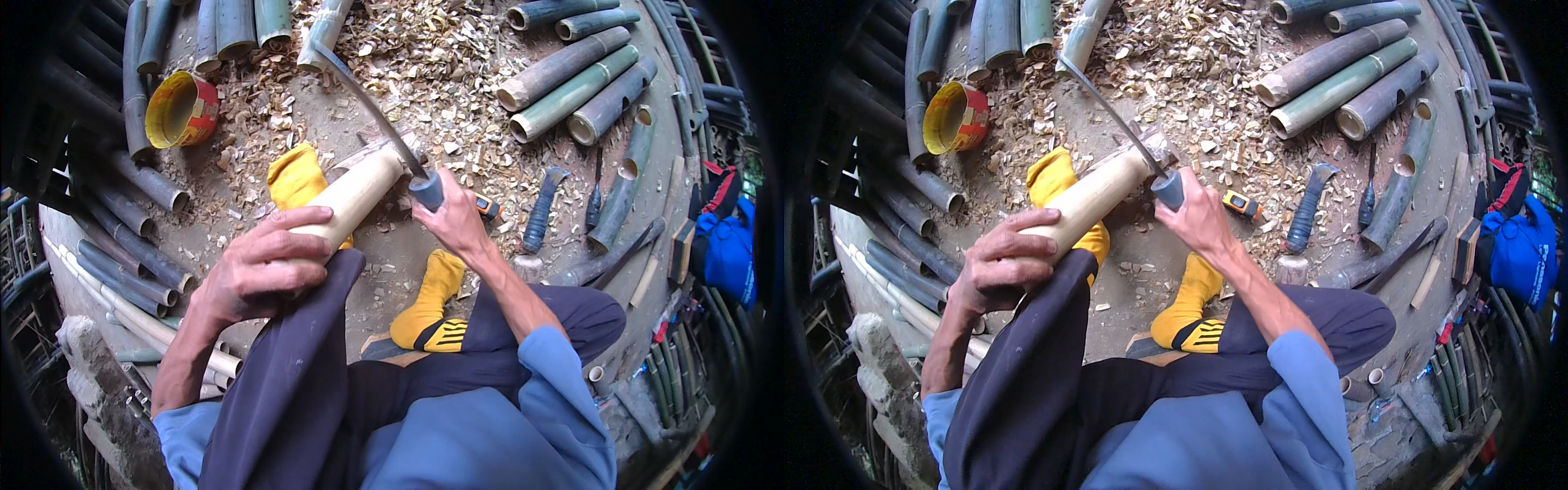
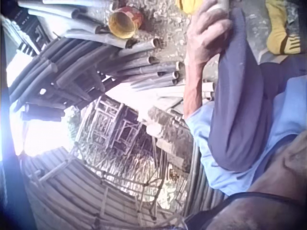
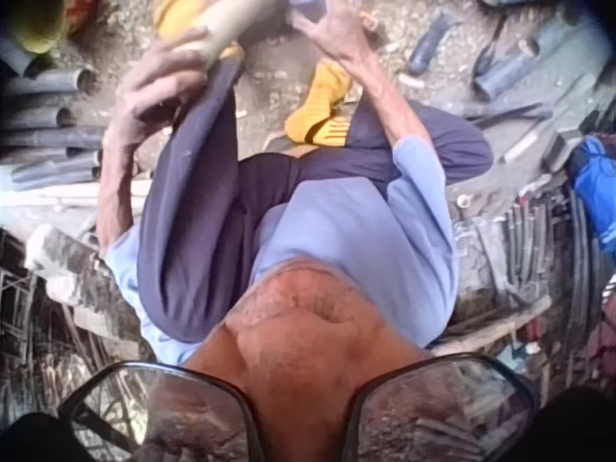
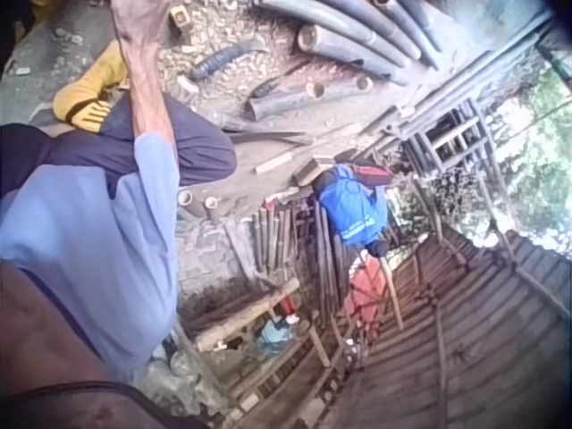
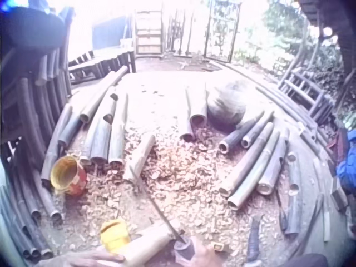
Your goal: The person saws a bamboo section, shapes the edges of the pieces with a knife, and measures a long bamboo pole using a tape measure.
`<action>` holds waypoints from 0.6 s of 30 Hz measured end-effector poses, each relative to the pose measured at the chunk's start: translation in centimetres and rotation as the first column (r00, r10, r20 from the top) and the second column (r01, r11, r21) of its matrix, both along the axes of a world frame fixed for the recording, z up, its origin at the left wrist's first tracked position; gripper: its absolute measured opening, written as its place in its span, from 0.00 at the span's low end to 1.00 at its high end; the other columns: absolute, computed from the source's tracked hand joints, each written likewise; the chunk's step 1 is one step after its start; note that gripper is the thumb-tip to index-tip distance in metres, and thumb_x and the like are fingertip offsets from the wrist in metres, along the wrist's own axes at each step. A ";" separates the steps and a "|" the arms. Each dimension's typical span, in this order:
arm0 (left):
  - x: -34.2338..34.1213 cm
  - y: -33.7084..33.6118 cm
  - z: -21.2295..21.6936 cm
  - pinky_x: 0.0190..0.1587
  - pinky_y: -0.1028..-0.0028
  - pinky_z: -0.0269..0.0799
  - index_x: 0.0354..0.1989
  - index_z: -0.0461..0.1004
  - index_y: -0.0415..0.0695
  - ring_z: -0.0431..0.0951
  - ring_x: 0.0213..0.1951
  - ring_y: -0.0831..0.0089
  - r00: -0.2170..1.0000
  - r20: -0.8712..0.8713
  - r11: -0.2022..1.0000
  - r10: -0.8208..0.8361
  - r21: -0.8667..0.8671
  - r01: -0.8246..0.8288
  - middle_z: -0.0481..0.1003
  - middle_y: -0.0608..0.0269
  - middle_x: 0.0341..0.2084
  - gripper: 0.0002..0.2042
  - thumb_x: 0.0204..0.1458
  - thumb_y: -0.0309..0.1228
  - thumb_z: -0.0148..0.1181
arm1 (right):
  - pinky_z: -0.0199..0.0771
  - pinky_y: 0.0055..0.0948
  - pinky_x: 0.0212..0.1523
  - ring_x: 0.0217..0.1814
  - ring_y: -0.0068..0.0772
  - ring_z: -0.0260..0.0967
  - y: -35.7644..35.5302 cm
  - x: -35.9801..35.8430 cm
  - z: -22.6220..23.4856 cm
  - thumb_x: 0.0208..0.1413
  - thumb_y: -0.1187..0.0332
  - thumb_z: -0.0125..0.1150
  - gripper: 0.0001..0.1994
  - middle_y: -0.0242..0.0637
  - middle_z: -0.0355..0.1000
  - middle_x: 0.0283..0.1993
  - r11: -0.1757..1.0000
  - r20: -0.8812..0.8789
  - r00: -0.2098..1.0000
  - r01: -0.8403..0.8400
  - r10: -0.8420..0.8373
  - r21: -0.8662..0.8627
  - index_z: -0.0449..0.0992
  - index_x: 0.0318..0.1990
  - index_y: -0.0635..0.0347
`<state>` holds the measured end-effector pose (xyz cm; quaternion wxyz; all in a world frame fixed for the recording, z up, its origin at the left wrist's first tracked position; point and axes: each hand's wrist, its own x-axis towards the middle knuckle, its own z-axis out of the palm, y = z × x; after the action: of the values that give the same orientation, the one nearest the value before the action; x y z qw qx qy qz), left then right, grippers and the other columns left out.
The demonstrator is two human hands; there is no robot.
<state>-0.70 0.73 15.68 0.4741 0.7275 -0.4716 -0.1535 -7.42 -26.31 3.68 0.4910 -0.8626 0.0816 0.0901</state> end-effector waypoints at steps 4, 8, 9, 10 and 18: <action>0.2 -0.1 -0.1 0.51 0.55 0.70 0.27 0.76 0.41 0.72 0.50 0.47 1.000 0.020 0.999 -0.019 0.044 0.018 0.74 0.59 0.36 0.08 0.35 0.20 0.65 | 0.75 0.32 0.29 0.27 0.35 0.75 1.3 0.1 4.4 0.43 0.70 0.66 0.17 0.41 0.73 0.26 0.992 0.383 0.915 0.111 -0.124 0.056 0.67 0.40 0.63; 0.6 -0.5 0.0 0.50 0.56 0.70 0.31 0.75 0.40 0.70 0.53 0.49 0.999 -0.014 0.998 -0.041 0.045 0.041 0.73 0.57 0.37 0.11 0.35 0.22 0.65 | 0.77 0.32 0.28 0.28 0.42 0.76 -0.2 -0.3 -3.8 0.43 0.71 0.65 0.17 0.46 0.74 0.26 0.986 -0.134 0.991 -0.031 0.008 -0.164 0.66 0.38 0.67; 0.8 -0.3 -0.2 0.50 0.57 0.70 0.31 0.75 0.40 0.70 0.53 0.50 0.998 0.011 0.997 -0.066 0.047 0.065 0.73 0.58 0.37 0.12 0.34 0.23 0.65 | 0.77 0.32 0.28 0.28 0.42 0.76 -0.3 -0.3 -4.0 0.43 0.71 0.65 0.17 0.46 0.74 0.26 0.986 -0.124 0.992 -0.029 0.009 -0.162 0.66 0.38 0.67; 0.7 0.0 -0.1 0.49 0.57 0.71 0.31 0.75 0.40 0.70 0.53 0.50 0.995 0.036 0.994 -0.093 0.065 0.090 0.73 0.58 0.37 0.12 0.34 0.23 0.65 | 0.77 0.33 0.28 0.28 0.42 0.76 -0.5 -0.6 -4.1 0.43 0.70 0.65 0.16 0.47 0.74 0.27 0.996 -0.056 0.998 -0.014 0.009 -0.090 0.67 0.38 0.68; -0.1 0.6 0.4 0.53 0.64 0.71 0.25 0.71 0.42 0.67 0.56 0.56 0.970 0.104 0.960 -0.218 0.201 0.194 0.72 0.62 0.41 0.07 0.35 0.23 0.61 | 0.75 0.29 0.27 0.25 0.35 0.75 0.8 -0.2 1.9 0.42 0.72 0.67 0.16 0.41 0.71 0.26 0.991 0.460 0.883 0.043 -0.095 0.123 0.67 0.38 0.63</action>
<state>-0.78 1.33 16.09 0.3538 0.7243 -0.5568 -0.2004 -7.60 -25.53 5.54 0.5458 -0.8273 -0.0126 -0.1323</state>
